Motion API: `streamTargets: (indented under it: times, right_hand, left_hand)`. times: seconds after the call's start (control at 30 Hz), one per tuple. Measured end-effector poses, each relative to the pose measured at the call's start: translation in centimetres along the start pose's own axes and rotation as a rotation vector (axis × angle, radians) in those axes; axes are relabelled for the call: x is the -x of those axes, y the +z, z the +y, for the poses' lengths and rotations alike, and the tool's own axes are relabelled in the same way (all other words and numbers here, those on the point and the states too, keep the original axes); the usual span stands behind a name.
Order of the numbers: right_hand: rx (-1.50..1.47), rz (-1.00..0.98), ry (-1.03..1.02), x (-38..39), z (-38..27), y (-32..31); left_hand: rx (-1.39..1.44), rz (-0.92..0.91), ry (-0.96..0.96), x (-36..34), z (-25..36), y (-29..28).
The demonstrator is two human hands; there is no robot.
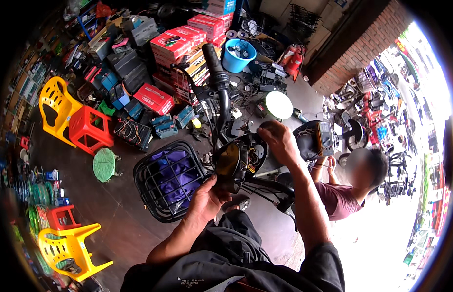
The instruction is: The person works on the wiring inside a motorcycle headlamp housing by hand, connects a new headlamp unit, and fits the assembly back onto the handlebar bracket.
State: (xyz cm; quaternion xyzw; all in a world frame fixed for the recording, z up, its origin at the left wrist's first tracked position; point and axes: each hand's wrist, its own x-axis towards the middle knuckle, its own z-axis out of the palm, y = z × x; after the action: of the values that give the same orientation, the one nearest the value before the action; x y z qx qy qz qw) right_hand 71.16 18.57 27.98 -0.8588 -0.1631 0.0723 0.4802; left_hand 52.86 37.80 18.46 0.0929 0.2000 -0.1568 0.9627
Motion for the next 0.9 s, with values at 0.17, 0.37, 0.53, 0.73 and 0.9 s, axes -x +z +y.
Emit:
streamTargets:
  times: [0.17, 0.37, 0.53, 0.73, 0.9]
  right_hand:
    - [0.15, -0.063, 0.123, -2.4, -0.7, 0.6]
    - [0.091, -0.15, 0.255, -5.1, 3.1, 2.2]
    - [-0.138, -0.18, 0.316, -5.0, 3.0, 2.5]
    - [-0.141, -0.19, 0.349, -5.1, 3.4, 2.9]
    - [0.027, -0.213, 0.15, -5.6, 4.0, 3.5]
  left_hand:
    - [0.057, -0.033, -0.017, 0.0, -0.2, 0.3]
    - [-0.062, 0.011, 0.054, -0.2, -0.3, 0.5]
    - [-0.113, -0.054, -0.007, 0.0, 0.0, 0.7]
    - [-0.156, -0.106, 0.019, -0.1, -0.1, 0.1]
    - [-0.163, -0.06, 0.028, 0.1, -0.1, 0.2]
